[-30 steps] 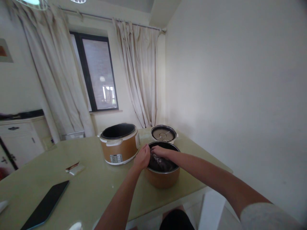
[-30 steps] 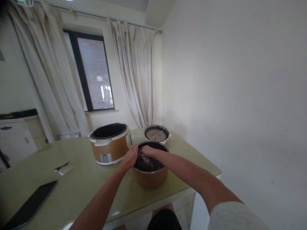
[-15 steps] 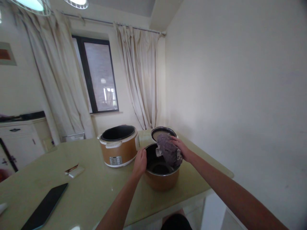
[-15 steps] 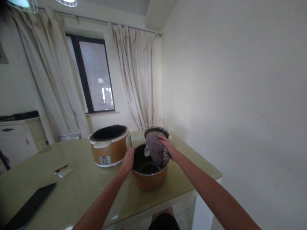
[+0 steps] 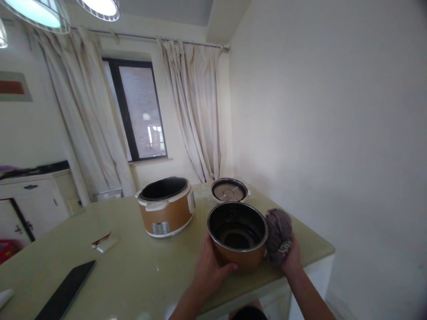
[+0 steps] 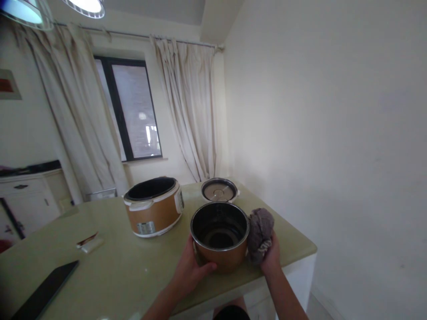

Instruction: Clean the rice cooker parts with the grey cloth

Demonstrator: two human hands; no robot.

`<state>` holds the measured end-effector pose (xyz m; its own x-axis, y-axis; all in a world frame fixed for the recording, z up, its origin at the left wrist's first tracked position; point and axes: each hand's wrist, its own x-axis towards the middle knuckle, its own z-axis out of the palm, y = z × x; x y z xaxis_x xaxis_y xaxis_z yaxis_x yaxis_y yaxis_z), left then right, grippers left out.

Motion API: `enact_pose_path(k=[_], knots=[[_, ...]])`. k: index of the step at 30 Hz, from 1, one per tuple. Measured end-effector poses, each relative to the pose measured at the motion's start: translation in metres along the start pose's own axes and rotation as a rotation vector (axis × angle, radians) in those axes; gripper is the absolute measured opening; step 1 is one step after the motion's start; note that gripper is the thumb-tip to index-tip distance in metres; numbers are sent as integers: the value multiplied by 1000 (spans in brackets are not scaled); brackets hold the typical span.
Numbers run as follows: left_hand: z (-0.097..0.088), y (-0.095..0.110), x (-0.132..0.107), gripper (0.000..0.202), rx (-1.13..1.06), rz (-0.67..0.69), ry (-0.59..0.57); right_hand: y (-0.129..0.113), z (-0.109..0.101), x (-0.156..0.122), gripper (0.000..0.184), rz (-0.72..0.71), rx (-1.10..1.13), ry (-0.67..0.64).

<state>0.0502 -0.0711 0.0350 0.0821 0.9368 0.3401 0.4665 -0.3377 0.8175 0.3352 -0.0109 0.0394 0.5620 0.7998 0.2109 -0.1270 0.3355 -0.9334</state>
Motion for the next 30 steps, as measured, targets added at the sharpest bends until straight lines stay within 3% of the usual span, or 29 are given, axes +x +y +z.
enact_pose_path(k=[3, 7, 12, 15, 17, 19, 20, 22, 25, 27, 28, 30], knots=[[18, 17, 14, 125, -19, 40, -30, -10, -20, -13, 52, 33, 82, 214], [45, 39, 38, 125, 96, -14, -56, -21, -47, -23, 52, -101, -78, 450], [77, 57, 70, 121, 71, -99, -118, -18, -52, -19, 64, -153, -180, 444], [90, 53, 82, 105, -67, -38, -152, -13, -45, -9, 69, -191, -231, 404], [89, 47, 86, 99, -201, 14, -250, -10, -42, -1, 70, -204, -253, 403], [74, 45, 89, 95, -240, 50, -301, -8, -41, 6, 69, -195, -272, 411], [60, 46, 91, 91, -190, 71, -274, -7, -41, 9, 68, -186, -283, 413], [20, 52, 97, 82, 87, 115, -78, -6, -42, 13, 66, -172, -302, 410], [-58, 66, 111, 69, 574, 139, 215, -4, -45, 13, 62, -158, -282, 407], [-109, 71, 121, 65, 853, 110, 337, -5, -47, 9, 59, -169, -260, 437], [-131, 71, 126, 64, 964, 84, 345, -5, -47, 6, 58, -181, -252, 453], [-166, 68, 133, 56, 1118, -65, 250, -5, -47, 1, 58, -203, -237, 471]])
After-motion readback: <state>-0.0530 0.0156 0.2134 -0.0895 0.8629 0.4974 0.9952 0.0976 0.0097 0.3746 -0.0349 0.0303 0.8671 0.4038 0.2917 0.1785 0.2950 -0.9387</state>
